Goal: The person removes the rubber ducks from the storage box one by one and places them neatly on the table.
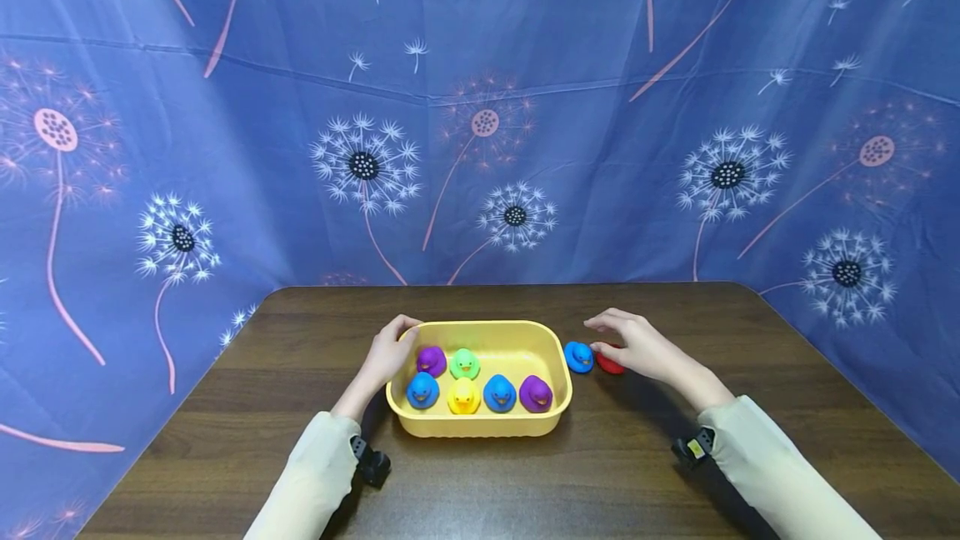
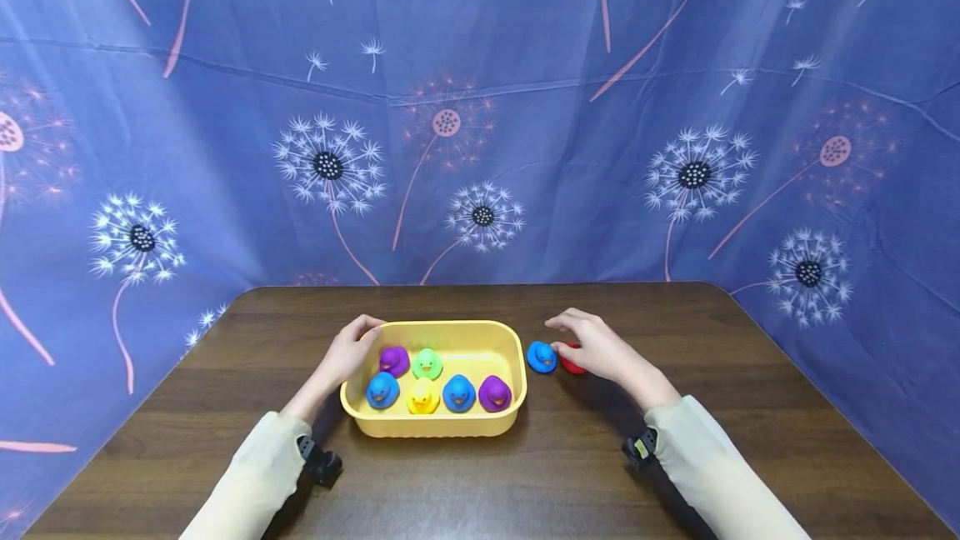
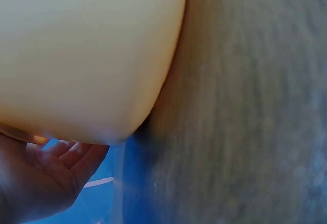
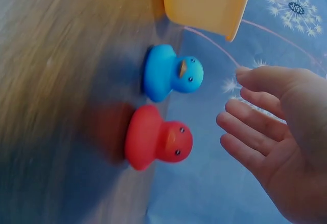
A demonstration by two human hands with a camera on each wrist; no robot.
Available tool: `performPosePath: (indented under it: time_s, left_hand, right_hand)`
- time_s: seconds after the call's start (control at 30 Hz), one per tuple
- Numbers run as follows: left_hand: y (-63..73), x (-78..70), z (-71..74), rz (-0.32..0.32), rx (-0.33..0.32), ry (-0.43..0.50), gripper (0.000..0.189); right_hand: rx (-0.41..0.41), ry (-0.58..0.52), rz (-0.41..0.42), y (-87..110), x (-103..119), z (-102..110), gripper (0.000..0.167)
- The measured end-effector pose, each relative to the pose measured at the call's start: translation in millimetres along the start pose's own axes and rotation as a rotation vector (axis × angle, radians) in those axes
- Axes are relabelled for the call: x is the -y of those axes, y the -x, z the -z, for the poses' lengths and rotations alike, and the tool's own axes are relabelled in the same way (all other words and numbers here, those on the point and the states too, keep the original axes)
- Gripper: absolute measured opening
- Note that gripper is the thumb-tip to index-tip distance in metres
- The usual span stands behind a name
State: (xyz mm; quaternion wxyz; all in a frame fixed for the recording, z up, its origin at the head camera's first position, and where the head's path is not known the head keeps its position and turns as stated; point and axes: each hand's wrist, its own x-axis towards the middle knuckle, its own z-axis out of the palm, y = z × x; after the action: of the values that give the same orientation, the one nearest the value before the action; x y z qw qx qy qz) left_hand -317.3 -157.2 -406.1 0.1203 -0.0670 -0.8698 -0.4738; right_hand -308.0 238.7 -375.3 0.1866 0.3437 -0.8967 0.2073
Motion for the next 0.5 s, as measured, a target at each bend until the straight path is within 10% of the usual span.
performPosePath:
  time_s: [0.5]
  left_hand:
    - [-0.4, 0.5, -0.5, 0.011, 0.005, -0.001, 0.018]
  right_hand:
    - [-0.013, -0.027, 0.046, -25.2, 27.4, -9.6, 0.027]
